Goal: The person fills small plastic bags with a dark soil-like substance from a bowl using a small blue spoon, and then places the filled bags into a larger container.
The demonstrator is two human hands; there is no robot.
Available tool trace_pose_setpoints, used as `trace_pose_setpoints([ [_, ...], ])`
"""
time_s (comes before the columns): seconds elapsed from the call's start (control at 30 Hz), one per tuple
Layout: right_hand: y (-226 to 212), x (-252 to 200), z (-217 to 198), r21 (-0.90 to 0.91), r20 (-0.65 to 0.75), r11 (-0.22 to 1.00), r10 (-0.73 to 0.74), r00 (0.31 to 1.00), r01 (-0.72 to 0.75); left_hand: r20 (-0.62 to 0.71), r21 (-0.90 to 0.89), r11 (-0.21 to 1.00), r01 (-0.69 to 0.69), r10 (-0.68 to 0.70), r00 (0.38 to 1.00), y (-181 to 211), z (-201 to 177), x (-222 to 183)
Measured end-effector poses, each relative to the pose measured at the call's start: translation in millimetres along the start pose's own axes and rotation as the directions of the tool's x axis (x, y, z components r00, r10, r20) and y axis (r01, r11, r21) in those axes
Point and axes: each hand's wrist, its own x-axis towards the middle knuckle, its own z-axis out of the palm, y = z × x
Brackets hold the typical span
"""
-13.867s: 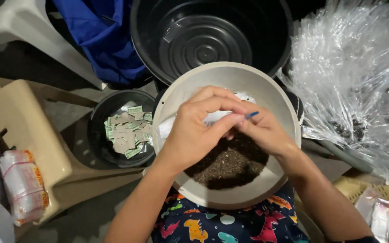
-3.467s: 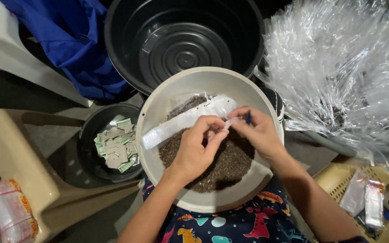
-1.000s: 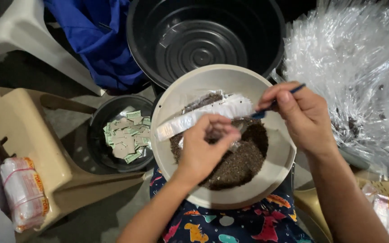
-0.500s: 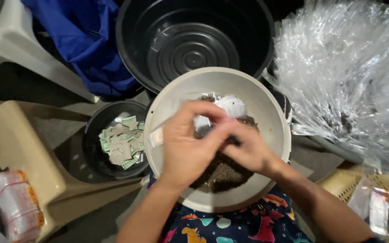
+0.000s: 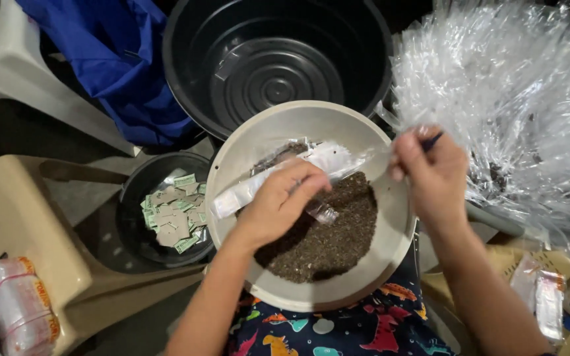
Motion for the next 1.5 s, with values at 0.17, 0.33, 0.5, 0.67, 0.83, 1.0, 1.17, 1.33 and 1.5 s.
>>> trace_pose_setpoints([
  [0.17, -29.4, -43.0, 38.6, -0.132, 0.249, 0.989, -0.030, 0.968, 0.064, -0.336, 0.527, 0.848, 0.060, 0.143, 0.931, -23.1, -4.5, 3.3],
  [0.33, -14.6, -49.3, 49.1, 0.003, 0.588, 0.936, -0.287, 0.756, 0.353, -0.367, 0.380, 0.924, 0.035, 0.116, 0.923, -38.9, 23.0, 1.5],
  [0.5, 42.7, -22.9, 59.0, -0.064, 0.206, 0.977, 0.214, 0.955, -0.205, -0.162, 0.521, 0.834, -0.181, 0.305, 0.938, -27.2, 40.6, 0.4],
  [0.67, 43.8, -16.2, 73.7, 0.179, 0.141, 0.958, 0.200, 0.970, -0.223, -0.252, 0.670, 0.705, -0.233, 0.511, 0.822, -34.8, 34.3, 5.2],
  [0.83, 43.4, -21.5, 56.5, 0.078, 0.328, 0.978, 0.158, 0.931, -0.194, -0.316, 0.601, 0.792, -0.113, 0.365, 0.876, -19.9, 23.1, 2.4],
  [1.0, 56.2, -33.3, 23.0, 0.377, 0.324, 0.849, 0.255, 0.911, -0.372, -0.201, -0.001, 0.987, 0.162, -0.159, 0.967, -14.6, 21.7, -7.9],
  [1.17, 34.4, -30.3, 28.4, 0.196, 0.333, 0.929, 0.238, 0.913, -0.313, -0.158, 0.107, 0.989, 0.099, -0.081, 0.984, -23.7, 31.0, -8.3],
  [1.33, 25.6, -37.1, 43.0, -0.027, 0.241, 0.981, 0.193, 0.951, -0.192, -0.200, -0.066, 0.982, 0.176, -0.186, 0.962, -31.1, 26.8, 4.9],
  [1.5, 62.0, -63.3, 22.9, -0.353, 0.390, 0.930, 0.046, 0.920, 0.103, -0.720, -0.013, 0.988, -0.154, 0.097, 0.687, -24.5, -44.3, 40.0],
])
